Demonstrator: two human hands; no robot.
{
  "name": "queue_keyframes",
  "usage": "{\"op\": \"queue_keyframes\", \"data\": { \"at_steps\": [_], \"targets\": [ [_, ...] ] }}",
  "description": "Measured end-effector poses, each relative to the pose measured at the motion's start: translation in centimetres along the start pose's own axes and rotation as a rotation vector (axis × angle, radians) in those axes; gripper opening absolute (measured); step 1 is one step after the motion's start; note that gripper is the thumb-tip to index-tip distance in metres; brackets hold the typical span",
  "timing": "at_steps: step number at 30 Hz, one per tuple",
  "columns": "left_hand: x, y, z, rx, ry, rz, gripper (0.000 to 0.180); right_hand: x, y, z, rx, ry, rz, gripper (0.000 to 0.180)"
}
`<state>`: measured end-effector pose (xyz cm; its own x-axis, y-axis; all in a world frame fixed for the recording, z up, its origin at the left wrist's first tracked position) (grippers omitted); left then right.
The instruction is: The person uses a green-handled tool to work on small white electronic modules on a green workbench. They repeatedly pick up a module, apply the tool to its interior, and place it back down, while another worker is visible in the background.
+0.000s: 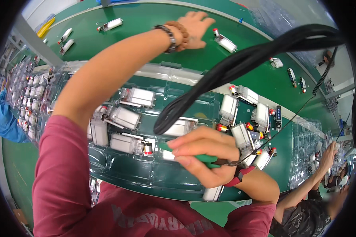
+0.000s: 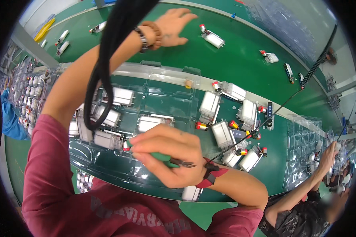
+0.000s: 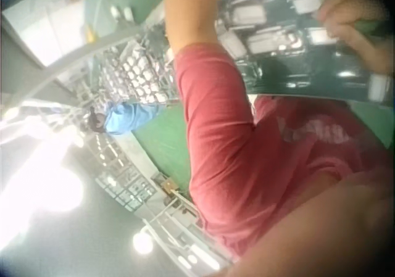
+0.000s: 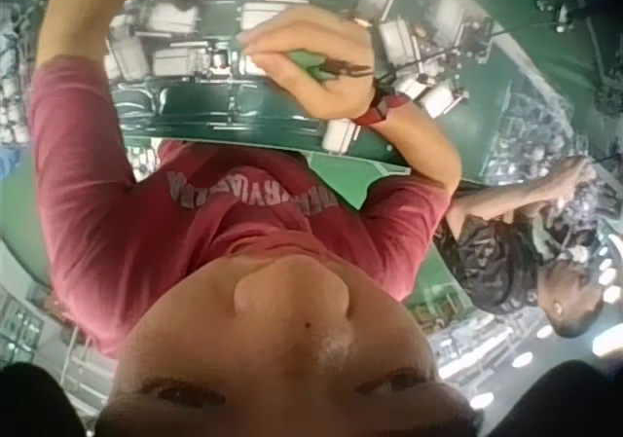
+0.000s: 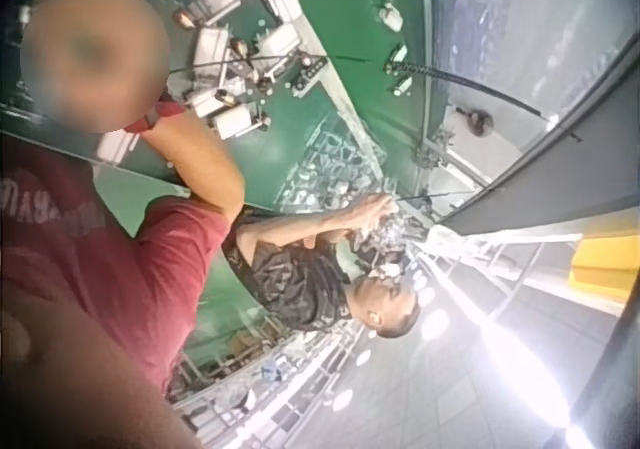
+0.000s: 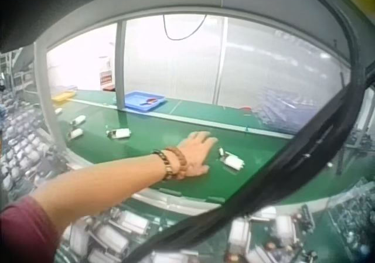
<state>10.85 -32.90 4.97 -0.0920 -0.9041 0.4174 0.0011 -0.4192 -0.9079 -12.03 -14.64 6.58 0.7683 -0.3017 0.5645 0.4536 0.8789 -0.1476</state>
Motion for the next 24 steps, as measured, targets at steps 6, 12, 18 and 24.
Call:
{"op": "queue_keyframes", "data": {
  "at_steps": [6, 12, 18, 24],
  "targets": [
    [5.6, 6.6, -3.6, 0.026, 0.012, 0.303, 0.075, 0.0, 0.9, -0.9, 0.125, -0.022, -0.056, 0.020],
    [4.4, 5.4, -5.0, 0.011, 0.167, 0.220, 0.048, -0.1, 0.3, -0.5, 0.141, -0.032, -0.095, 0.020],
    [-5.7, -5.2, -3.6, -0.317, 0.137, -0.073, 0.049, -0.1, -0.4, -0.7, 0.230, 0.128, -0.146, 0.007],
    [-15.2, -13.9, -3.9, -0.686, -0.057, -0.156, 0.045, 0.2, -0.1, 0.2, 0.186, 0.156, -0.114, 0.007]
  ]
}}
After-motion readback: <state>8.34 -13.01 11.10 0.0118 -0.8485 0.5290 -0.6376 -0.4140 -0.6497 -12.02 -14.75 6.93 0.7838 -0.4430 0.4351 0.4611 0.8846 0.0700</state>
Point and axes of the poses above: each hand's wrist, its own x-axis towards the middle knuckle, its own y-axis out of the palm, z = x × y, the point moved 6 cm from there along x, towards the middle knuckle, and after that the axes turned 2 degrees about -z, right-handed, at the moved point
